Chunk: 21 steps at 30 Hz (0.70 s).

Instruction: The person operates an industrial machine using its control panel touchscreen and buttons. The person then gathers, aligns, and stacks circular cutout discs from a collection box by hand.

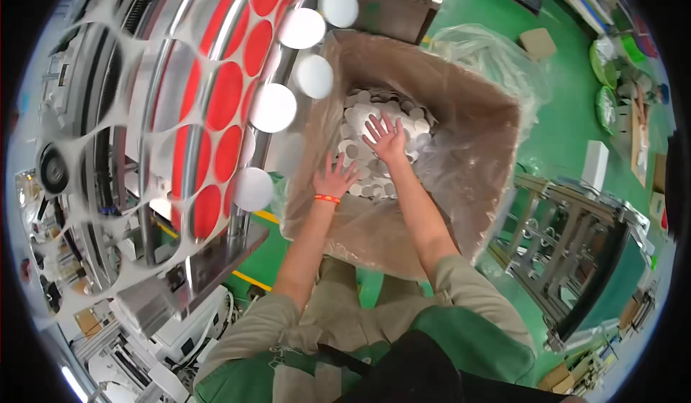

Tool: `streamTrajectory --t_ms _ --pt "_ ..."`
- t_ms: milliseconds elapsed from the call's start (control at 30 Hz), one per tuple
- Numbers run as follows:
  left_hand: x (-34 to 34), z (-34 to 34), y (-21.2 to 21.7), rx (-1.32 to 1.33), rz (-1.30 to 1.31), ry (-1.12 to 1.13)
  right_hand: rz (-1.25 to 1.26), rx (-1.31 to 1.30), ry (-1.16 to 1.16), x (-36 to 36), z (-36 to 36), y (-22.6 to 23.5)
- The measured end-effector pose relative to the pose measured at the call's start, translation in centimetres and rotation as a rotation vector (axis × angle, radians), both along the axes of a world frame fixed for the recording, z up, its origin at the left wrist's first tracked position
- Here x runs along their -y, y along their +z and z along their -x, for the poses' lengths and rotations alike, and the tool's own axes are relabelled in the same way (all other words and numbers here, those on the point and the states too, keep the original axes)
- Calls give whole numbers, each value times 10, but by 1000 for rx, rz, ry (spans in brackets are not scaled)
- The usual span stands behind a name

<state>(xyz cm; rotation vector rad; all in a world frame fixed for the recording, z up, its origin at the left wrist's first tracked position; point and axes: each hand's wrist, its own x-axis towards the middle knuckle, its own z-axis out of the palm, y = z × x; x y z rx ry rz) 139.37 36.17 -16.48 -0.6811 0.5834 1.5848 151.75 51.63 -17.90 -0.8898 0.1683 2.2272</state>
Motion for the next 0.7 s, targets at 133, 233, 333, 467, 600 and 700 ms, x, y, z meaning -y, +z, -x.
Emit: streamTrajectory --t_ms 133,233,333,467,600,700 --pt "-28 5 -12 122 -150 89 69 -162 18 -12 2 -25" --pt "-37 -3 -10 -78 -414 24 -94 -383 127 -18 0 -35" --pt "-39 0 -4 -49 -398 29 -151 -319 249 -21 9 -26" --pt "-43 -3 3 -72 -368 10 -105 -325 219 -23 17 -22" --pt "-46 -10 10 -133 -445 3 -122 -331 183 -26 17 -13" --pt "-52 -11 14 23 -324 71 -117 -359 173 -30 16 -11"
